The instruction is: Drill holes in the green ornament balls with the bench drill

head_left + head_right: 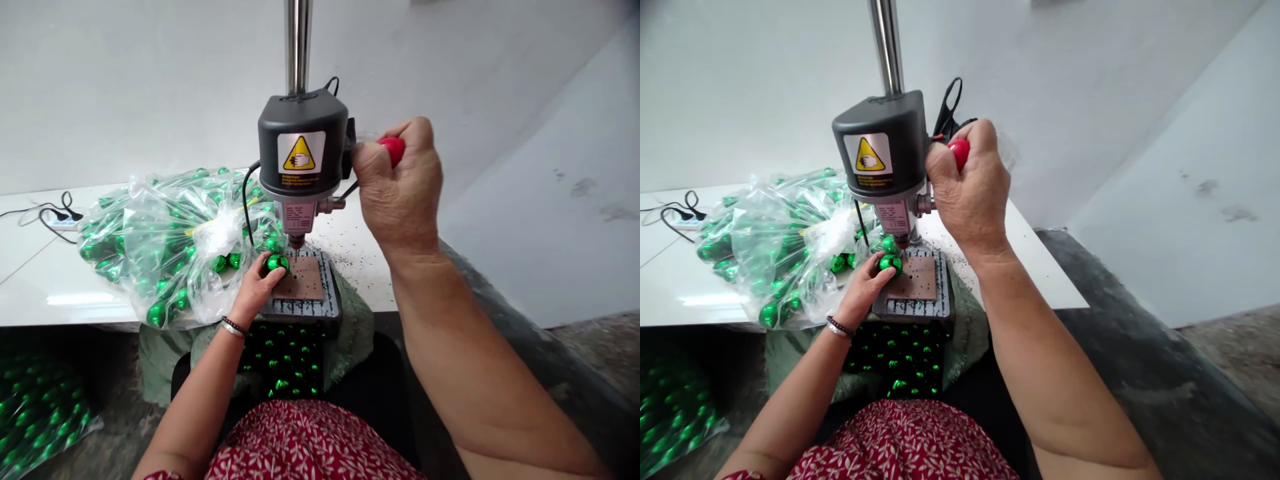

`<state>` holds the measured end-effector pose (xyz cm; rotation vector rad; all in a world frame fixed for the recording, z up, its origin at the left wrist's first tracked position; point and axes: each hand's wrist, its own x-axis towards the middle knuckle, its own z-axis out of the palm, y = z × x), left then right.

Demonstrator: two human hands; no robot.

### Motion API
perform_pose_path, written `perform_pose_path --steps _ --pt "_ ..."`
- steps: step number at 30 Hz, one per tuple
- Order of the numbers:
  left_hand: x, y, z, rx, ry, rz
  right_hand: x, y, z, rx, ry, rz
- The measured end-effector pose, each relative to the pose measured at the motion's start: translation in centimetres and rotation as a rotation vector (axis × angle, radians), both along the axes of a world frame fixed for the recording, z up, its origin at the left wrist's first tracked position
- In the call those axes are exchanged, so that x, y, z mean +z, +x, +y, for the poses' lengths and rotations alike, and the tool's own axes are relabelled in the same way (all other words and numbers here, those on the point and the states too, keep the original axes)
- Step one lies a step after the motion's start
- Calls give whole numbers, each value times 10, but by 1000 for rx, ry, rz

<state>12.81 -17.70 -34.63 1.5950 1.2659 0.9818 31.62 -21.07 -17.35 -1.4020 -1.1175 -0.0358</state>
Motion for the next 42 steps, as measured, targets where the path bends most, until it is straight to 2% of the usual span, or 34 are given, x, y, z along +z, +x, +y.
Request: perform_pose_path --steps 8,13,20,26,30,36,42 --pt "-7 16 7 -31 -15 143 1 -1 -3 66 -17 40" --pt "-7 16 10 -54 -15 211 3 -1 -4 40 -76 10" --pt "-10 20 14 -152 233 359 2 0 -4 38 -62 11" --pt "-14 22 11 -206 155 260 -4 1 -3 68 57 -10" --pt "-17 25 8 -162 131 234 -6 4 -2 24 28 -55" --pt "-17 27 5 -132 142 290 -19 9 -3 19 138 -182" --pt "-18 26 5 -133 176 341 -40 5 -19 -41 197 -232"
